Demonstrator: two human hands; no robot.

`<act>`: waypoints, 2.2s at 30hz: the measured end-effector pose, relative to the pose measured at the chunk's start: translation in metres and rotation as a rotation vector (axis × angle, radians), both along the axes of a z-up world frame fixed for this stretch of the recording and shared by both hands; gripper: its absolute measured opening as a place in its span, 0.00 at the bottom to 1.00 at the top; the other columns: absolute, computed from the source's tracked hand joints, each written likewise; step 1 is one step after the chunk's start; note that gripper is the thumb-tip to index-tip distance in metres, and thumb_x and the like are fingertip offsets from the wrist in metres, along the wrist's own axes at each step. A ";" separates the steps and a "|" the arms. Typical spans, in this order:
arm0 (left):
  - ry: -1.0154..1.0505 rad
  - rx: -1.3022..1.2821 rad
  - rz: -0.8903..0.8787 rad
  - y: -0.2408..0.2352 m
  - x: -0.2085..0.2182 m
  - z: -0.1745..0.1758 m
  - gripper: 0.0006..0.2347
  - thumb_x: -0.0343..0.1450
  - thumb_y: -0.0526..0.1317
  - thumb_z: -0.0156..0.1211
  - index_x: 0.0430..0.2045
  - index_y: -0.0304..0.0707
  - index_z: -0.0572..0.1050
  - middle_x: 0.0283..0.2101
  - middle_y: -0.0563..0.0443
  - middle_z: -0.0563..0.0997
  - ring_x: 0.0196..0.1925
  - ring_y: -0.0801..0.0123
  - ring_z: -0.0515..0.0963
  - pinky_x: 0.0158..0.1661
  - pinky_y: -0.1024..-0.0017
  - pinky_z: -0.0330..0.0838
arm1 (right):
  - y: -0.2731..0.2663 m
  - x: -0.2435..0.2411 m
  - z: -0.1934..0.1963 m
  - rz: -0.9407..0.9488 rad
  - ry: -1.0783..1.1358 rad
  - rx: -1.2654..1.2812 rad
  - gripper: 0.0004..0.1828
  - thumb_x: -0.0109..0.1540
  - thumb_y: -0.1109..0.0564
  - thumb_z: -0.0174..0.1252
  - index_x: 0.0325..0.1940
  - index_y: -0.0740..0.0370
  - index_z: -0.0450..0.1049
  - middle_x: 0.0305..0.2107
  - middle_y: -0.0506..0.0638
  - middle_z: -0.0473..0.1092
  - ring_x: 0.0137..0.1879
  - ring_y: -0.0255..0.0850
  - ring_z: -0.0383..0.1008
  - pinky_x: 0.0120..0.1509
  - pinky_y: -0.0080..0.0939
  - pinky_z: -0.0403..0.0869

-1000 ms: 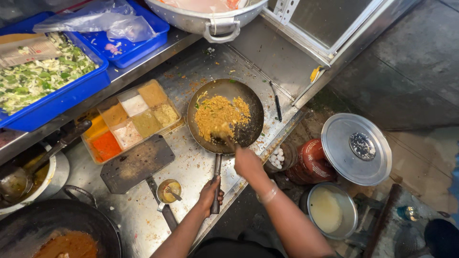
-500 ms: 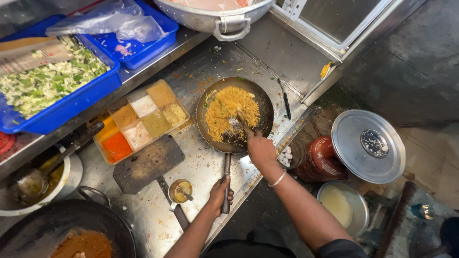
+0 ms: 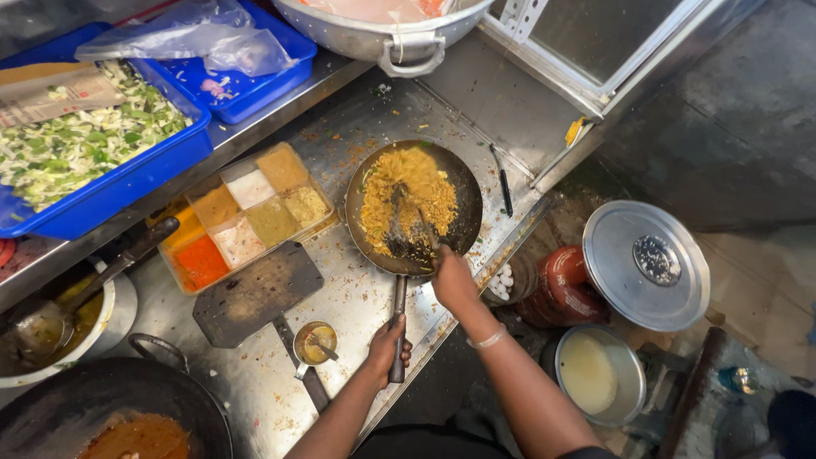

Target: The person stir-fries rice in a wok, adding spices and a red sauce while continuously mixing the contents with a spatula. The person uses a ladle to add sauce and a spatula to stir the rice throughout the process.

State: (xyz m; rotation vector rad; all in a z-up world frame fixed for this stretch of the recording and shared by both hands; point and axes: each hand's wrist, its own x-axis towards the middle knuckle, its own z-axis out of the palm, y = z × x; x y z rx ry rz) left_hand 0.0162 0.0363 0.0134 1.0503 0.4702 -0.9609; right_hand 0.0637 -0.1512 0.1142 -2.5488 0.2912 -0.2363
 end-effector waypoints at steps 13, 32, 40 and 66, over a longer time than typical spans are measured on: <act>-0.037 -0.009 -0.006 -0.003 -0.002 -0.014 0.17 0.72 0.55 0.59 0.34 0.41 0.68 0.21 0.54 0.68 0.18 0.75 0.67 0.20 0.74 0.67 | -0.019 -0.006 0.043 0.106 0.161 -0.522 0.20 0.60 0.65 0.52 0.56 0.68 0.71 0.38 0.62 0.74 0.34 0.56 0.79 0.36 0.53 0.78; -0.066 0.044 0.009 -0.009 0.001 -0.015 0.17 0.72 0.56 0.58 0.32 0.42 0.68 0.19 0.54 0.68 0.16 0.75 0.67 0.19 0.74 0.66 | -0.003 -0.106 -0.107 -0.118 -0.098 0.724 0.15 0.69 0.60 0.52 0.55 0.73 0.76 0.24 0.51 0.71 0.26 0.36 0.67 0.29 0.41 0.67; -0.088 0.116 -0.063 0.008 0.011 -0.002 0.18 0.73 0.57 0.56 0.33 0.40 0.70 0.19 0.55 0.69 0.16 0.75 0.67 0.19 0.73 0.67 | -0.055 -0.060 -0.038 -0.544 0.190 1.159 0.06 0.67 0.63 0.50 0.38 0.69 0.68 0.17 0.49 0.65 0.13 0.34 0.56 0.12 0.34 0.56; -0.132 0.173 -0.133 0.012 0.017 -0.002 0.20 0.72 0.58 0.56 0.36 0.39 0.69 0.20 0.54 0.68 0.16 0.73 0.68 0.19 0.70 0.68 | -0.019 -0.003 0.092 0.152 0.344 -0.425 0.09 0.58 0.65 0.55 0.42 0.67 0.75 0.31 0.62 0.76 0.38 0.57 0.80 0.41 0.54 0.78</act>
